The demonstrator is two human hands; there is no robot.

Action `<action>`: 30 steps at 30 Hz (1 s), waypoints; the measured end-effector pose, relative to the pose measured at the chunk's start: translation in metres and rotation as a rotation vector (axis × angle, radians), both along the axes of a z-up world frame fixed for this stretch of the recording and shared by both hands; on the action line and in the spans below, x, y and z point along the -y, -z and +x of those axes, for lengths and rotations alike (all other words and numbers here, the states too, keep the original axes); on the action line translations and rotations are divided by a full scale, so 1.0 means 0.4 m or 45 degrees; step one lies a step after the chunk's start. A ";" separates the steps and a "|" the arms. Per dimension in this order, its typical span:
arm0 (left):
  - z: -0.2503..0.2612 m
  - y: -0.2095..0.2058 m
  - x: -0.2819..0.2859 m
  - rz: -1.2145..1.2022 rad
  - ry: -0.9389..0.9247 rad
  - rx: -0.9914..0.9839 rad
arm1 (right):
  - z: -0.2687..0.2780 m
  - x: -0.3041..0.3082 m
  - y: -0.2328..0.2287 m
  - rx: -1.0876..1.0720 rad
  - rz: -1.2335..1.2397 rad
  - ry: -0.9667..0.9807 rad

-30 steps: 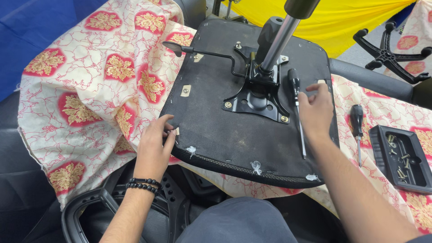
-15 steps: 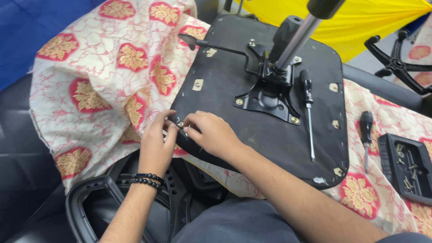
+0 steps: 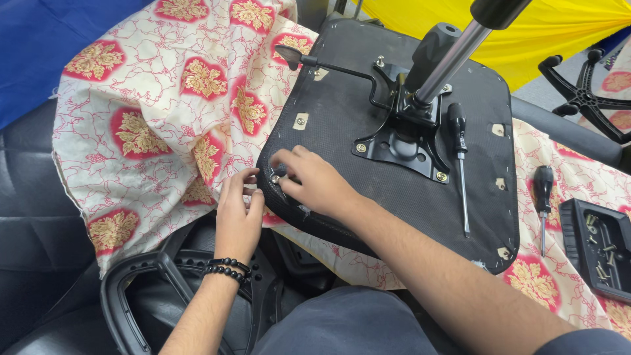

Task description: The person uses a screwdriver to tighten screws into the underside of an office chair seat, securing the seat to its mounting bracket. They work on multiple screw locations around the seat perimeter, picking screws from a tray and using the tool to fasten them.

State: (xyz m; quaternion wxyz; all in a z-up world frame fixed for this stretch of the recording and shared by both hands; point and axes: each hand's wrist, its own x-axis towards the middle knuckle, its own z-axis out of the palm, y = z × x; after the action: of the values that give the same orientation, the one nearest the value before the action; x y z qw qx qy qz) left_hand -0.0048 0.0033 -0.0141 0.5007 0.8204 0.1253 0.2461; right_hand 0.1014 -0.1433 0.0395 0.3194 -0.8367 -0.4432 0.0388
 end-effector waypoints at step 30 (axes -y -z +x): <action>0.005 0.036 -0.029 -0.141 0.109 -0.006 | -0.038 -0.053 -0.034 0.891 -0.322 -0.114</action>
State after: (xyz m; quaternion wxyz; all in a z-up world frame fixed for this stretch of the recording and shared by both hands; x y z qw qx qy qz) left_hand -0.0026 0.0149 -0.0283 0.5551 0.7966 0.1046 0.2152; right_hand 0.0863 -0.1220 0.0530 0.0407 -0.8120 -0.5533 -0.1812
